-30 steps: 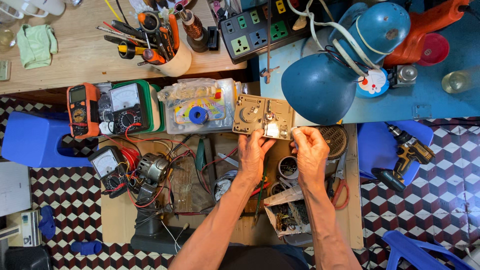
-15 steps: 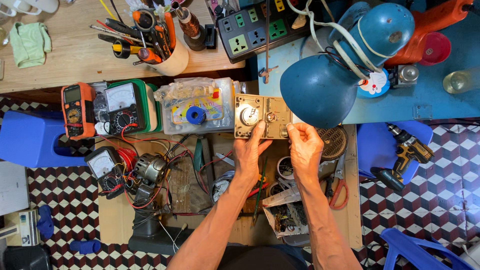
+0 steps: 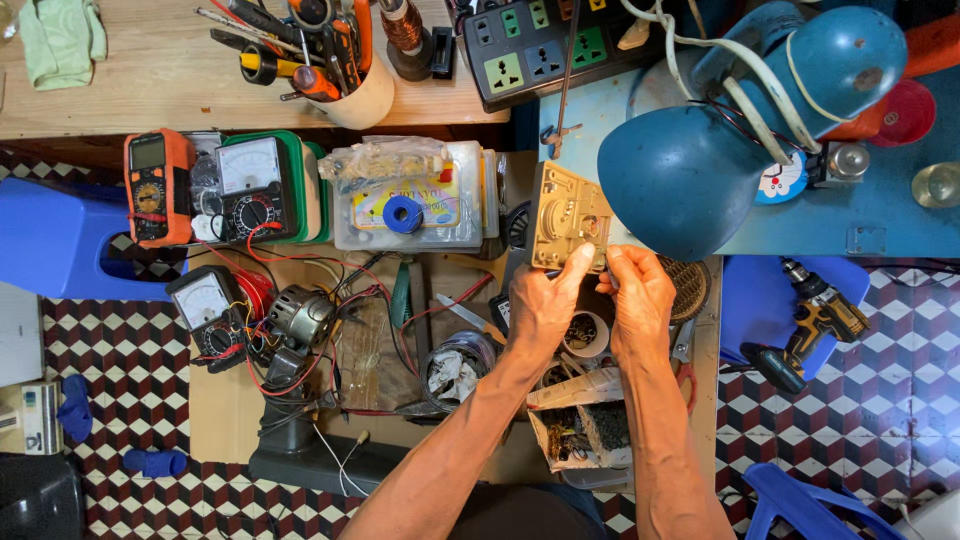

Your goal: The person works on a disassembled electronic device, likely a lamp, at a cluttered workbench. They manipulate the internal components, connect wires, and test the device by turning it on and off. The person handles various tools and parts throughout the process.

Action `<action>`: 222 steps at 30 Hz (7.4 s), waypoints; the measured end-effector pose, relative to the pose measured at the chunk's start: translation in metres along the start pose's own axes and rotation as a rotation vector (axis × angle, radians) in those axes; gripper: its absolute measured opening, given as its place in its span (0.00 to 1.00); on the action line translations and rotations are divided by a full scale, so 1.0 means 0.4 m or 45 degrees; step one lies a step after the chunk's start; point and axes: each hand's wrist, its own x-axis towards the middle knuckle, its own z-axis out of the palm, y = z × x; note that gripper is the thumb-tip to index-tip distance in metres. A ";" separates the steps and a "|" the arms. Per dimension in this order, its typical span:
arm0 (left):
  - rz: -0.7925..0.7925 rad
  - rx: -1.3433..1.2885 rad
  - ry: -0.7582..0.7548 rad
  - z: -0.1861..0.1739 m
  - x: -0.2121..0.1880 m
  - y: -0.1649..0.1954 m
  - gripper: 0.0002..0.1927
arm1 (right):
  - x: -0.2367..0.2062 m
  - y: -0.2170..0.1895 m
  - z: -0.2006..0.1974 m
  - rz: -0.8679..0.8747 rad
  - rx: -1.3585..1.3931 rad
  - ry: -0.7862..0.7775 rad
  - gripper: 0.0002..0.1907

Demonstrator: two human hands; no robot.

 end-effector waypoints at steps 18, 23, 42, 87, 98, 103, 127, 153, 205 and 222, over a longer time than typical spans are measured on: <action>-0.082 0.119 -0.206 0.009 0.017 -0.028 0.20 | 0.031 0.016 -0.005 0.069 0.147 -0.050 0.07; 0.046 0.111 -0.197 0.017 0.026 -0.033 0.18 | 0.033 0.007 -0.005 0.078 0.185 -0.076 0.07; 0.056 -0.092 -0.136 0.007 0.063 -0.093 0.15 | 0.049 -0.020 0.027 -0.025 -0.017 0.028 0.09; -0.358 -0.536 0.137 0.126 0.089 -0.147 0.15 | 0.001 -0.100 0.032 -0.337 -0.353 0.087 0.11; -0.268 -0.593 0.240 0.157 0.096 -0.187 0.15 | 0.018 -0.077 0.030 -0.595 -0.490 0.122 0.13; -0.281 -0.562 0.265 0.157 0.101 -0.189 0.14 | 0.010 -0.085 0.030 -0.424 -0.389 0.099 0.10; -0.250 -0.595 0.235 0.153 0.087 -0.159 0.15 | 0.019 -0.080 0.021 -0.538 -0.648 0.147 0.12; -0.231 -0.617 0.199 0.144 0.103 -0.174 0.15 | 0.037 -0.094 0.021 -0.414 -0.173 -0.085 0.06; -0.363 -0.304 -0.153 0.032 0.206 -0.186 0.19 | 0.098 -0.091 0.007 -0.653 -0.658 -0.416 0.07; -0.385 -0.362 -0.069 0.050 0.195 -0.177 0.17 | 0.062 -0.071 -0.003 -0.511 -0.391 -0.202 0.06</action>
